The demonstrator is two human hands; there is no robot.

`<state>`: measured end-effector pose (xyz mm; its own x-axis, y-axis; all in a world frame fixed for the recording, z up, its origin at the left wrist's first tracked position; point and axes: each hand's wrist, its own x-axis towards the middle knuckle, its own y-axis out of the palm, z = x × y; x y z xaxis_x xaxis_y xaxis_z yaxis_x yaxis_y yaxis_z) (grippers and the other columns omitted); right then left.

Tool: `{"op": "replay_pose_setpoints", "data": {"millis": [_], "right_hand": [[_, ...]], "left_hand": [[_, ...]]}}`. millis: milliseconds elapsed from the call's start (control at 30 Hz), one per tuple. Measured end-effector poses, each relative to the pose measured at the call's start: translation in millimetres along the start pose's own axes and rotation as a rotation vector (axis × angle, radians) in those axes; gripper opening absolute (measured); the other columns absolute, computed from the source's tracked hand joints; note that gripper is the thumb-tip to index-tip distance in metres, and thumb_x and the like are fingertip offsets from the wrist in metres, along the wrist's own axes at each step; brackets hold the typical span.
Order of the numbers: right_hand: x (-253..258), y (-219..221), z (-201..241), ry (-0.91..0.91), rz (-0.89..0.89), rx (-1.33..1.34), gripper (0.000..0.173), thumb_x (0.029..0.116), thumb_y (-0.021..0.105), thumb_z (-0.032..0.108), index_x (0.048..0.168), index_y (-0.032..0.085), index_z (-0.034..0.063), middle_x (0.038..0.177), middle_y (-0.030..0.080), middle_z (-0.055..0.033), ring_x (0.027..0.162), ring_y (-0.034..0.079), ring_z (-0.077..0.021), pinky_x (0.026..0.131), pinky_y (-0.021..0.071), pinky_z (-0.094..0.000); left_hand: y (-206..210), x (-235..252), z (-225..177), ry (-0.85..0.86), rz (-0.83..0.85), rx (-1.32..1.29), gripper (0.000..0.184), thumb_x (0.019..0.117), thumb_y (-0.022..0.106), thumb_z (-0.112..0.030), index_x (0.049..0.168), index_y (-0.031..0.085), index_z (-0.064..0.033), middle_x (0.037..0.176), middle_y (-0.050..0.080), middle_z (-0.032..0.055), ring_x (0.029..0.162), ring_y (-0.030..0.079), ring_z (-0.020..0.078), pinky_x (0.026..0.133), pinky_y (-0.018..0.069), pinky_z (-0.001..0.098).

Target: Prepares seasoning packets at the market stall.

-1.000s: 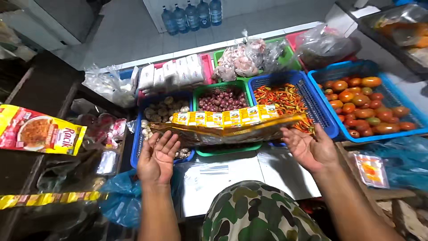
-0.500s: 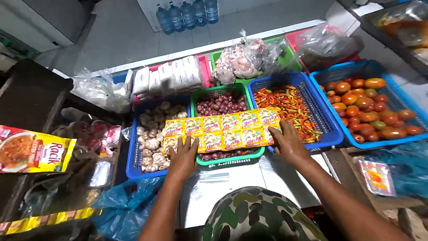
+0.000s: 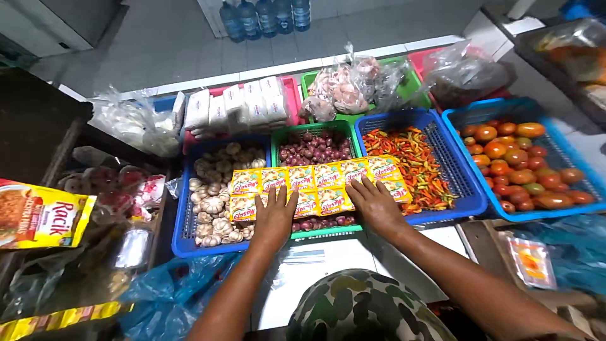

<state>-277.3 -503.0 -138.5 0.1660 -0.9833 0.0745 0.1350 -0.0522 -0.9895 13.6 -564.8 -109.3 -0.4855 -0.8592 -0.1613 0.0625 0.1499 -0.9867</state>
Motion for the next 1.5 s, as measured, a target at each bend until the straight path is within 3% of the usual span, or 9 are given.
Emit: {"op": "replay_pose_setpoints", "data": {"millis": [367,500,700,900,1067,1133,1267,1400,1500], "right_hand": [[71,-132,-40,-0.149,0.144,0.085,0.024,0.1,0.064,0.019,0.123,0.071,0.0221,0.108,0.075,-0.0073,0.097,0.073,-0.0318,0.083,0.0579,-0.0616],[98,-197,-46,-0.123,0.506,0.162,0.02,0.1009,0.066,0.024,0.118,0.069,0.0139,0.098,0.072,-0.0081,0.093,0.07,-0.0269,0.086,0.0557,-0.0565],[113,-151,-60,-0.04,0.684,0.335,0.022,0.1,0.068,0.026,0.113,0.071,0.008,0.1,0.071,-0.0124,0.094,0.068,-0.0286,0.089,0.0536,-0.0578],[73,-74,-49,0.04,0.24,0.118,0.054,0.0706,0.091,0.045,0.109,0.069,0.0127,0.099,0.071,-0.0094,0.094,0.07,-0.0318,0.082,0.0564,-0.0618],[8,-36,-30,-0.03,-0.228,0.031,0.031,0.082,0.083,0.026,0.102,0.068,0.0072,0.102,0.069,-0.0161,0.101,0.066,-0.0388,0.085,0.0525,-0.0589],[-19,-23,-24,-0.031,-0.287,0.056,0.035,0.0912,0.071,0.043,0.104,0.07,0.0105,0.109,0.07,-0.0149,0.107,0.065,-0.0379,0.089,0.0518,-0.059],[-47,-16,-14,-0.021,-0.2,0.152,0.047,0.1019,0.051,0.057,0.107,0.073,0.0155,0.11,0.07,-0.0109,0.109,0.064,-0.0344,0.09,0.0513,-0.0566],[-15,-38,-21,-0.05,0.007,0.197,0.056,0.0955,0.056,0.065,0.089,0.073,0.0128,0.108,0.07,-0.0137,0.109,0.065,-0.0365,0.093,0.0519,-0.0602],[29,-43,-17,-0.119,0.288,0.406,0.058,0.0862,0.069,0.066,0.105,0.069,0.011,0.11,0.068,-0.0125,0.1,0.067,-0.0307,0.088,0.0562,-0.0572]], "left_hand": [[-75,17,46,0.088,-0.267,-0.106,0.02,0.0916,0.071,-0.009,0.11,0.073,-0.014,0.102,0.074,0.0097,0.096,0.071,0.0329,0.087,0.0548,0.0621],[-163,24,67,0.202,0.042,-0.287,0.013,0.0954,0.074,-0.025,0.102,0.074,-0.0145,0.087,0.072,0.0058,0.082,0.07,0.0239,0.078,0.0571,0.0557],[-135,66,79,0.15,0.401,-0.511,0.017,0.0946,0.075,-0.029,0.1,0.076,-0.0128,0.088,0.074,0.0056,0.08,0.07,0.0195,0.077,0.0581,0.0471],[-73,52,68,0.087,0.034,-0.228,0.022,0.0976,0.069,-0.033,0.105,0.071,-0.0116,0.095,0.071,0.0102,0.09,0.07,0.0303,0.082,0.0575,0.0595],[-37,-14,43,0.165,-0.332,-0.085,0.012,0.094,0.068,-0.015,0.102,0.07,-0.0057,0.101,0.068,0.0153,0.1,0.066,0.0361,0.087,0.0542,0.0563],[-2,-41,34,0.158,-0.441,-0.113,0.016,0.0969,0.063,-0.017,0.106,0.071,-0.0053,0.107,0.069,0.0169,0.104,0.066,0.0374,0.089,0.0533,0.0571],[37,-76,25,0.119,-0.391,-0.193,0.05,0.1012,0.054,-0.054,0.121,0.072,-0.0115,0.121,0.069,0.0135,0.118,0.063,0.0341,0.1,0.0489,0.0566],[4,-43,7,0.093,-0.32,-0.22,0.053,0.0965,0.058,-0.061,0.091,0.075,-0.0105,0.108,0.073,0.0106,0.108,0.067,0.0307,0.098,0.0508,0.0548],[-17,-1,-15,0.137,-0.078,-0.372,0.061,0.08,0.079,-0.058,0.12,0.071,-0.0123,0.135,0.065,0.0092,0.126,0.06,0.0287,0.108,0.0479,0.054]]}}
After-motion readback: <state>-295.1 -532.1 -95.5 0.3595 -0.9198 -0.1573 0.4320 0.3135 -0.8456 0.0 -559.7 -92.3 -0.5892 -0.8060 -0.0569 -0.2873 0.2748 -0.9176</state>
